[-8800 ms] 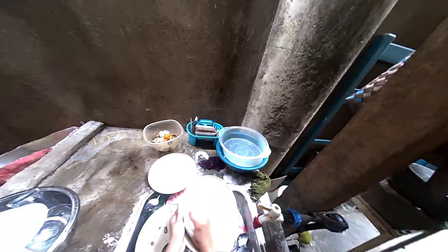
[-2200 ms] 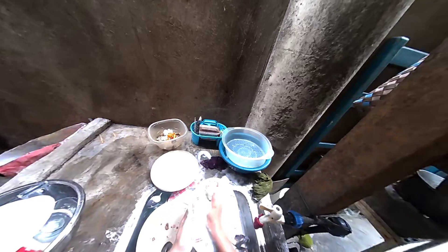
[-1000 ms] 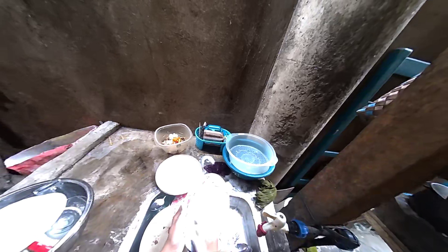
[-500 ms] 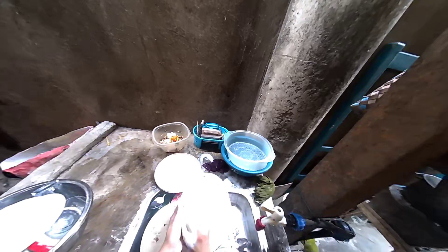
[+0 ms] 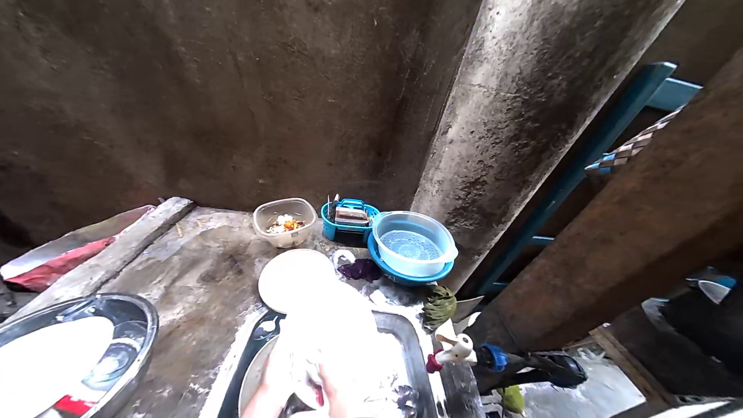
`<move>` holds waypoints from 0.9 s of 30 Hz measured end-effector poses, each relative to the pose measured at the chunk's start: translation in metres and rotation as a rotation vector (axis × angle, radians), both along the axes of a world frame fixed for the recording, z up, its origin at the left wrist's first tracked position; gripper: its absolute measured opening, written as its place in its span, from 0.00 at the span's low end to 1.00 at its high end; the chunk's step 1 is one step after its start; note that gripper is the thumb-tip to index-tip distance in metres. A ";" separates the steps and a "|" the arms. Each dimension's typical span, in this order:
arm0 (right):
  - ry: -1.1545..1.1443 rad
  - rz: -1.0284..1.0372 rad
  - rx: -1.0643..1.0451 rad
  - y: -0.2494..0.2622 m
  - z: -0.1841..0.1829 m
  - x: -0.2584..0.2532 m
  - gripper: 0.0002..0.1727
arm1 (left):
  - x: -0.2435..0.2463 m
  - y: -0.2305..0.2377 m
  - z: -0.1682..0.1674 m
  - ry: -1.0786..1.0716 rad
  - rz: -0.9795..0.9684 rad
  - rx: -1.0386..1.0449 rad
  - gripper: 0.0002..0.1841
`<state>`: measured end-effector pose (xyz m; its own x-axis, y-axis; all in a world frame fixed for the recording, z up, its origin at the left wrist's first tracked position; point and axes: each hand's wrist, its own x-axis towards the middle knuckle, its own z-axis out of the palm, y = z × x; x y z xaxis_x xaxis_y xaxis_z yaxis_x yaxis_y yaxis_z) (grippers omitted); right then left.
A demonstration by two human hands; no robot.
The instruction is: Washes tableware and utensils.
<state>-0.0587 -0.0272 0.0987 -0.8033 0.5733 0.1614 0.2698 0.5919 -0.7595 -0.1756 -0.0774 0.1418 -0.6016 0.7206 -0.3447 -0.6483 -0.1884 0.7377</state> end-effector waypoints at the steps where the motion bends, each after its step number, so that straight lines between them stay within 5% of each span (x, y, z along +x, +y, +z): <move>1: -0.010 0.000 0.130 0.000 -0.012 0.011 0.36 | -0.003 0.000 0.003 0.015 -0.014 0.020 0.22; 4: 0.270 -0.147 0.330 0.005 -0.029 0.022 0.23 | -0.003 0.018 0.000 0.070 -0.068 -0.031 0.24; 7: 0.604 -0.434 -0.013 0.009 0.006 0.023 0.20 | -0.012 0.038 -0.024 0.270 -0.234 -0.079 0.32; 10: 0.851 -0.586 -0.385 0.037 0.032 0.027 0.17 | -0.023 0.044 -0.055 0.501 -0.112 -0.142 0.33; 14: 0.729 -0.798 -0.525 0.079 0.026 0.031 0.05 | -0.026 0.031 -0.060 0.312 -0.051 -0.145 0.24; 17: 0.307 -1.015 -0.244 0.099 0.001 0.026 0.12 | -0.010 0.019 -0.038 0.196 0.054 -0.071 0.24; 19: 0.014 -0.973 -0.088 0.086 -0.014 0.024 0.23 | 0.006 0.015 -0.033 0.198 0.113 -0.096 0.25; 21: 0.076 -0.830 0.110 0.052 -0.031 0.012 0.19 | 0.010 0.016 -0.034 0.183 0.163 -0.106 0.24; 25: 0.273 -0.317 -0.187 -0.012 -0.020 -0.025 0.15 | 0.015 0.010 -0.033 0.146 0.151 -0.180 0.21; 27: 0.299 -0.205 0.173 0.012 -0.009 -0.052 0.14 | 0.013 0.008 -0.040 0.224 0.133 -0.120 0.20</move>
<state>-0.1109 -0.0155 0.0893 -0.5783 0.6605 0.4789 0.1779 0.6750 -0.7161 -0.1621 -0.0696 0.1020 -0.7590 0.5920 -0.2711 -0.4423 -0.1633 0.8819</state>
